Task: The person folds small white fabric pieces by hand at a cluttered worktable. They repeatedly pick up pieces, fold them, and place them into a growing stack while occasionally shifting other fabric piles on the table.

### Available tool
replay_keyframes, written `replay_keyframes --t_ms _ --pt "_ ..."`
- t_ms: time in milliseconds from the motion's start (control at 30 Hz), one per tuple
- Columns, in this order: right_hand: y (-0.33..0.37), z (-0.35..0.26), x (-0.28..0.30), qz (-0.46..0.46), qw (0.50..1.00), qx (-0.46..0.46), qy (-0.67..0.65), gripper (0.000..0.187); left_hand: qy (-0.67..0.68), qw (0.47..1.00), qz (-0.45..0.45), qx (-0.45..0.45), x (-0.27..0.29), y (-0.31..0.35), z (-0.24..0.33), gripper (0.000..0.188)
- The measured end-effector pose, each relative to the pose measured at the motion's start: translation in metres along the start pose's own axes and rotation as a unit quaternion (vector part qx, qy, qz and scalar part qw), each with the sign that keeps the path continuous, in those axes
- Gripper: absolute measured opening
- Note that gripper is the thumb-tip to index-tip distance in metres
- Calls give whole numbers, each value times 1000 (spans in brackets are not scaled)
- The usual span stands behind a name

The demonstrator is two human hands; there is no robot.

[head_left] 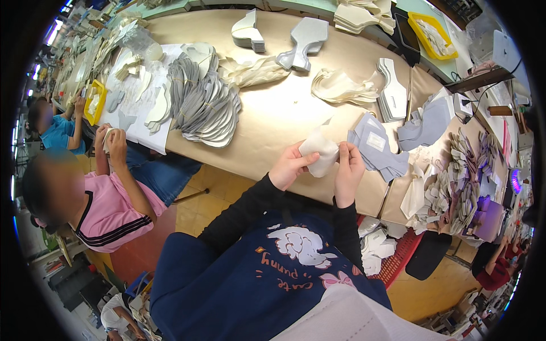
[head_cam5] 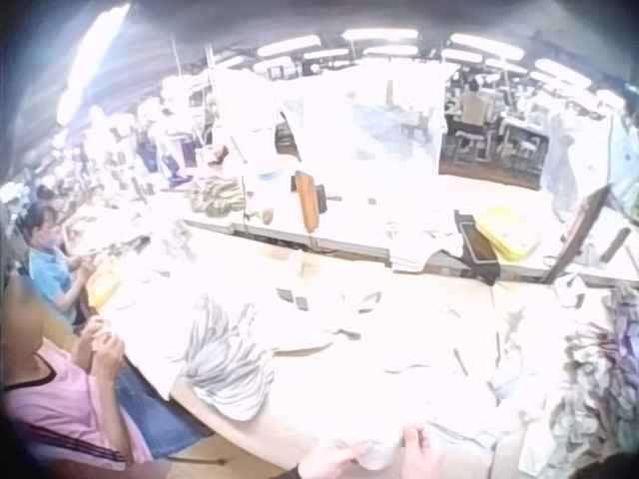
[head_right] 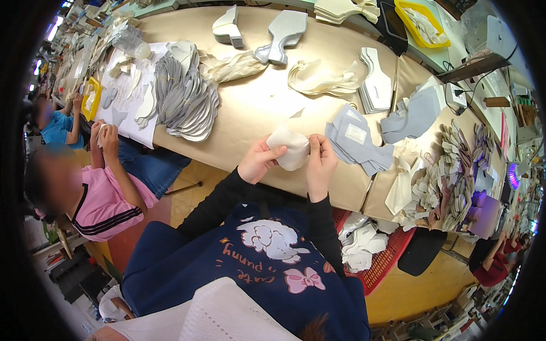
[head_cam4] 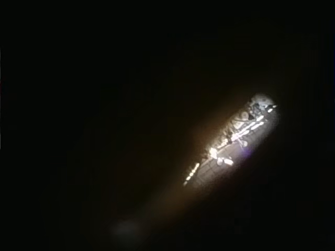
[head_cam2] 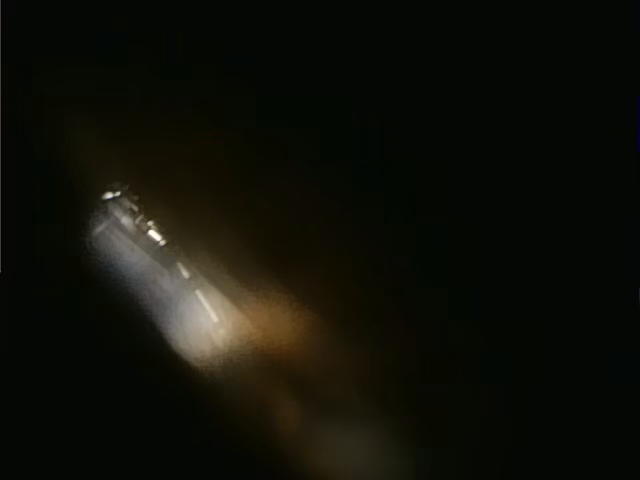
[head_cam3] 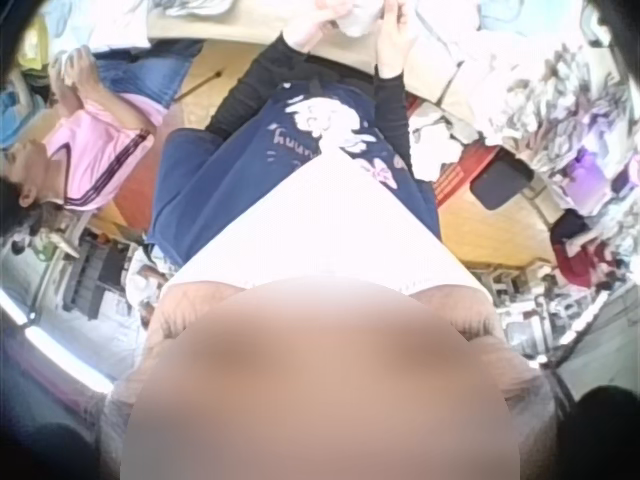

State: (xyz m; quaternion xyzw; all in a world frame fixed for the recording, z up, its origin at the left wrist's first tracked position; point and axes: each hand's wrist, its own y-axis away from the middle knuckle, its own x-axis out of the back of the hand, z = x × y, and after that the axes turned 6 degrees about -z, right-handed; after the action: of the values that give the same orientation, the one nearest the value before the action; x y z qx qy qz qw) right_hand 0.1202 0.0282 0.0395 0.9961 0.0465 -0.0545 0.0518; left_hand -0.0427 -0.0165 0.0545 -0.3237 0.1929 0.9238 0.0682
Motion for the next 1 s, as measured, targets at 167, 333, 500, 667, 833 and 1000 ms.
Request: replay_keyframes --t_ms 167,333,500,667,833,1000 --pt "-4 -7 -1 -20 994 -64 -87 19 115 993 13 -24 -1 -4 -4 33" --pt "3 -21 0 -97 988 -84 -81 17 109 994 15 -25 6 2 4 37" --pt "2 -15 7 -157 972 -105 -141 17 137 990 -6 12 10 6 9 39" --pt "4 -10 -3 -53 994 -42 -86 28 129 990 47 -36 5 5 7 37" --pt "8 -18 16 -157 966 -101 -176 41 -296 901 208 -240 8 4 5 40" --pt "14 2 18 -237 881 -207 -354 55 -720 663 36 -203 11 4 -20 67"
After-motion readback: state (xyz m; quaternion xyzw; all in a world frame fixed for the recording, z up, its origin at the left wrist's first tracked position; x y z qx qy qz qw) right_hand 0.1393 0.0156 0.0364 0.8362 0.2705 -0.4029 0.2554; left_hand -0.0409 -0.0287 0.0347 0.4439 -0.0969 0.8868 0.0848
